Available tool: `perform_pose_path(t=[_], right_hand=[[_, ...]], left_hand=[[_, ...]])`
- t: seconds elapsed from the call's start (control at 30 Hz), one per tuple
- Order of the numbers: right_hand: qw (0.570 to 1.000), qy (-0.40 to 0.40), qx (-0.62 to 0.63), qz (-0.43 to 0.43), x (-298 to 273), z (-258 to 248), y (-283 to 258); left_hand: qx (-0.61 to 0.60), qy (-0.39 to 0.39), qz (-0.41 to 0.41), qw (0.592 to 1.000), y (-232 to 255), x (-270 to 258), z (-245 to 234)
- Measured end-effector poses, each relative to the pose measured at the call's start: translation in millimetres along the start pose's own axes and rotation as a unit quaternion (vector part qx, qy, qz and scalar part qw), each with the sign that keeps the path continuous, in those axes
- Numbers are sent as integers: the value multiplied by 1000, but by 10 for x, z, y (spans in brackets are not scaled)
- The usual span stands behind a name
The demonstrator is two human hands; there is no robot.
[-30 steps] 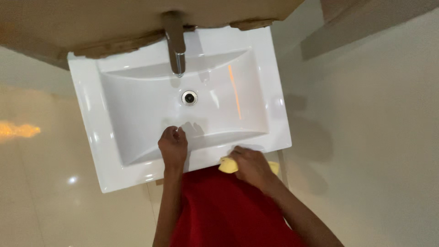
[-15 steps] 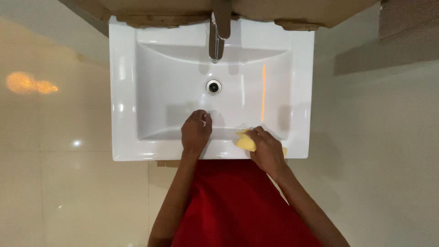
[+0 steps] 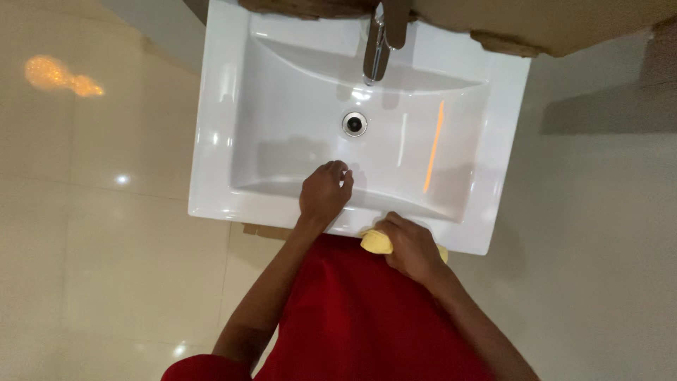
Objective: The person wipes the surfaces and edges of a white porcelain sink using a yellow cloth.
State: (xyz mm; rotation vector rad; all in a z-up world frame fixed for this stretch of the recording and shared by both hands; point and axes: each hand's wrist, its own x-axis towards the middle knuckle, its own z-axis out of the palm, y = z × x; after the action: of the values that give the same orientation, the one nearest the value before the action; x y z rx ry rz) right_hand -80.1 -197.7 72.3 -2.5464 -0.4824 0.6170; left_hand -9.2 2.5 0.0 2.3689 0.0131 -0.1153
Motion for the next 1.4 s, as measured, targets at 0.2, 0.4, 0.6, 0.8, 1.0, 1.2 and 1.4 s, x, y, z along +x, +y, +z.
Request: perform_pose_path(t=[0.2,0.4,0.6,0.8,1.0,1.2,1.4], right_hand=[[997,37,-25,-58,409,248,-158],[999,37,21,30,-190,-54,109],[995,24,9,99,-233,-59,131],[971,51,120,199,-215,-35,92],[983,121,64,119,-54,30,47],[985,161,68,3,386,97,-158],[990,97,65,-75,714,174,-492]], left_hand=[[-98,2,-21,995,-14,-58,-67],[-138,180,-6,974,-894,-448,-715],[-158,303,-38,939,-1499,-552,-1125],[-30,377,-17,926,-1388,-422,-990],[-48,397,-29,916,-1375,-402,-970],[-26,391,24,920,-1399,-403,-960],[-6,384,-4,923,-1376,-413,-985]])
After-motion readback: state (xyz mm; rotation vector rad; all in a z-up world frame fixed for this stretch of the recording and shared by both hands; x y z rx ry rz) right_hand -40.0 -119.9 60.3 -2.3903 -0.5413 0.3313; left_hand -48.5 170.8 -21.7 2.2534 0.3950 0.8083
